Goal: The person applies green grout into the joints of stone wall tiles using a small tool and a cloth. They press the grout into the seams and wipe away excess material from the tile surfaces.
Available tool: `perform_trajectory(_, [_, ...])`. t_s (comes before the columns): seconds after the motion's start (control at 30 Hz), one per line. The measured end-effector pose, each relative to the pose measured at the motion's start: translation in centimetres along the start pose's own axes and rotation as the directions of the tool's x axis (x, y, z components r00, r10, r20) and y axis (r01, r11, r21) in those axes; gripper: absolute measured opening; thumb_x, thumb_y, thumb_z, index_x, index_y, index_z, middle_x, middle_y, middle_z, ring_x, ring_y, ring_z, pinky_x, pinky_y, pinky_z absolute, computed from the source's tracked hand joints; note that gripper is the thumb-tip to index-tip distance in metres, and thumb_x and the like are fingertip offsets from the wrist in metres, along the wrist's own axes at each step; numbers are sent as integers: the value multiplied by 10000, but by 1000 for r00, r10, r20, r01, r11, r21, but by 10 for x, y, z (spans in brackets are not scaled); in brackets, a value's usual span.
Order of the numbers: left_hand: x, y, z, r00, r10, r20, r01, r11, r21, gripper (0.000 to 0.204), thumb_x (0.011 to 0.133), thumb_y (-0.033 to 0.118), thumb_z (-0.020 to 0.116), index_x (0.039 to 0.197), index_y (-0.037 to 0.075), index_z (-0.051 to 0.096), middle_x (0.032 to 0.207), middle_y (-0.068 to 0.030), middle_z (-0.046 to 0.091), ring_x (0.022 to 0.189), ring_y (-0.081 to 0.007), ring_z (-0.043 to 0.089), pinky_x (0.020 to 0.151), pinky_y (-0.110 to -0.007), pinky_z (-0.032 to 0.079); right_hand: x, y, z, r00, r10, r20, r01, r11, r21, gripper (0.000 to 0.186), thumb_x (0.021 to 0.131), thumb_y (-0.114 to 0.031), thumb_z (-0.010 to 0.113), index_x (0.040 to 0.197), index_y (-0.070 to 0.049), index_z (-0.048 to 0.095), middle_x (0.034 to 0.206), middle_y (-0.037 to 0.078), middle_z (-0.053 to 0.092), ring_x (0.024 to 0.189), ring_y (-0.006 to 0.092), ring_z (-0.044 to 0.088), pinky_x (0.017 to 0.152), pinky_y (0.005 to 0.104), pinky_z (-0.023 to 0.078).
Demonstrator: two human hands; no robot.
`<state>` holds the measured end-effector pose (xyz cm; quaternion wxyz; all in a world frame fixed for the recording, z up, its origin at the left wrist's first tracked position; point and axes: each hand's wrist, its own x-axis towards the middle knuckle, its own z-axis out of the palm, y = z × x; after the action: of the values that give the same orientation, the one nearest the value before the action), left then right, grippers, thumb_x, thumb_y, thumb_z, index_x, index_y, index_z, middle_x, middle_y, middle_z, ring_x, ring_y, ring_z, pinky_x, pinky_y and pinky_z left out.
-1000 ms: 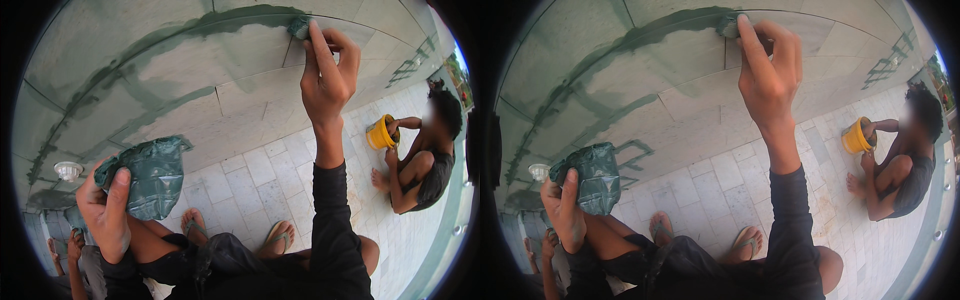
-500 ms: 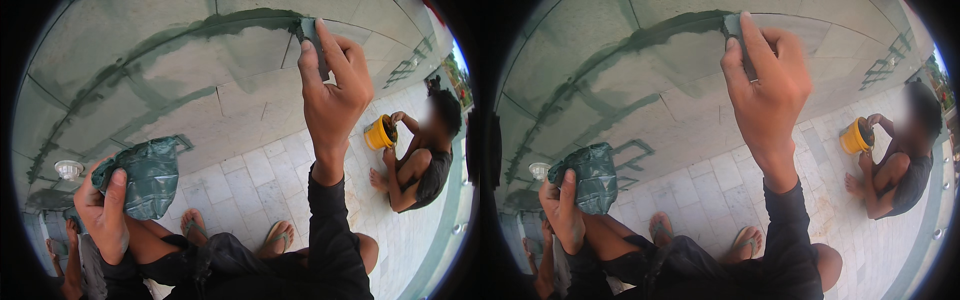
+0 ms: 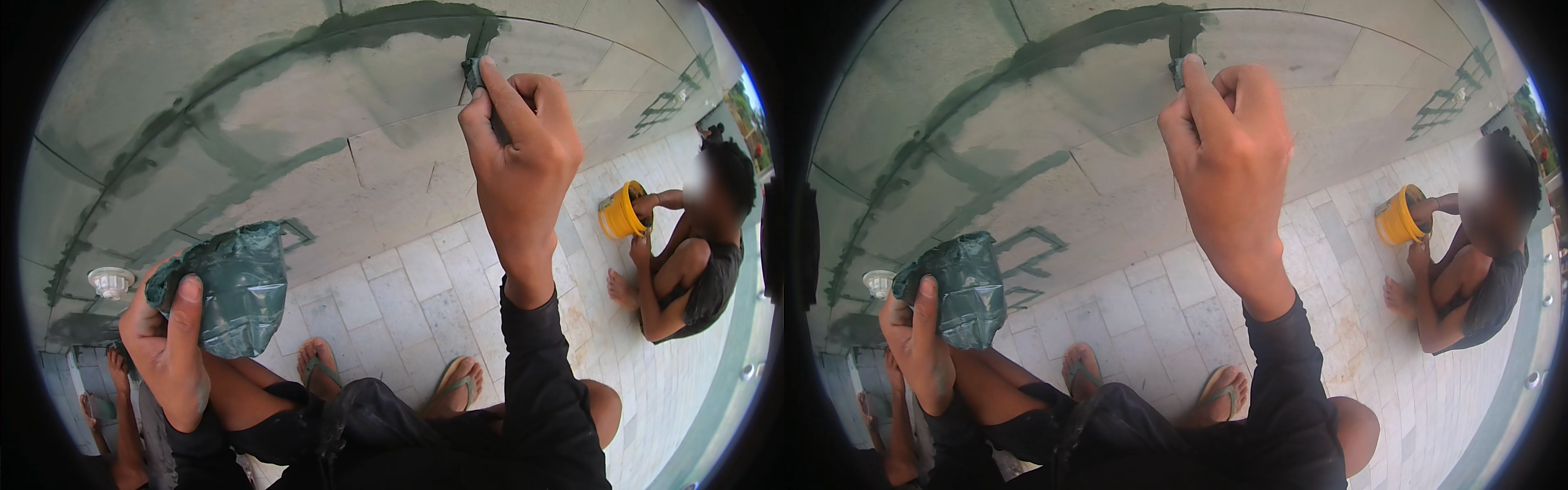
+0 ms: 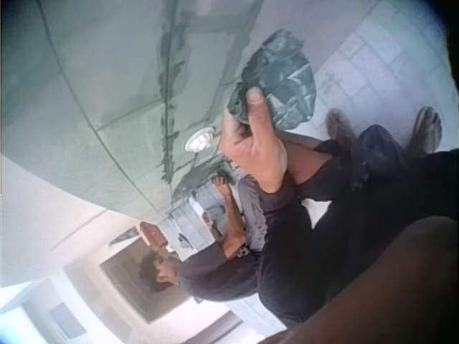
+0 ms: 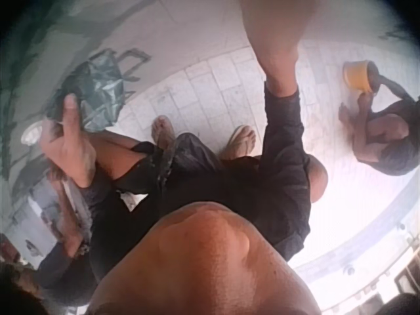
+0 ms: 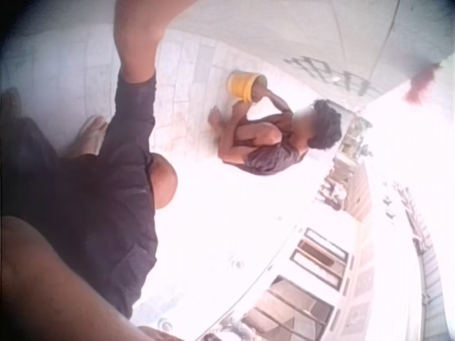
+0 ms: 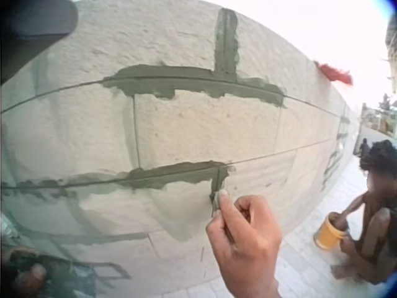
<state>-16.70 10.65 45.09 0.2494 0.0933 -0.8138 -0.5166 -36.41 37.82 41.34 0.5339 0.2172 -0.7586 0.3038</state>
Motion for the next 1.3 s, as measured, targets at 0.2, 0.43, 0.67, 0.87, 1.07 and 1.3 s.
perform_trajectory(0.2, [0,4,3,999,-28,23,29,999,-23,344,1000,164,721,1218,-100,687,1069,-88,724,998,-137,638,961,-280,465,-1,7,-14,992,129,5,-129,982,135,280,870,-3,783,1150,-24,786,897,102,658,709,209,635,635,307,510])
perform_trajectory(0.43, [0,0,3,1000,-17,25,16,1000,20,343,1002,160,718,1221,-101,683,1064,-89,727,992,-134,637,952,-277,469,14,12,17,965,-76,-251,100,992,83,319,882,-17,823,1199,-44,800,934,88,716,723,132,646,647,241,512])
perform_trajectory(0.67, [2,1,5,1000,-17,26,16,1000,24,348,1006,167,713,1223,-103,680,1059,-88,727,991,-134,639,949,-275,470,3,2,11,989,51,-139,-44,997,55,285,849,-3,813,1131,-51,824,881,74,698,676,122,622,612,238,492])
perform_trajectory(0.87, [-1,3,5,999,-28,39,27,999,29,343,1008,167,712,1218,-103,682,1049,-76,720,969,-124,631,934,-272,471,21,8,-7,987,45,-155,-34,997,72,266,863,-39,796,1127,-55,825,877,44,725,685,83,628,617,211,497])
perform_trajectory(1.07, [7,1,15,993,12,113,-9,1000,-24,277,1013,85,698,1226,-92,692,1014,-47,716,911,-85,604,835,-223,467,8,-11,-2,981,188,43,-192,967,167,265,823,-44,792,1086,-57,819,836,78,670,671,156,599,625,269,484])
perform_trajectory(1.3, [13,4,18,983,9,184,-12,1000,18,282,1002,14,651,1266,-79,682,987,-43,727,864,-59,592,745,-211,485,-10,-51,-26,700,369,611,-712,426,558,251,935,-19,684,1165,18,778,928,44,696,795,78,597,691,233,473])
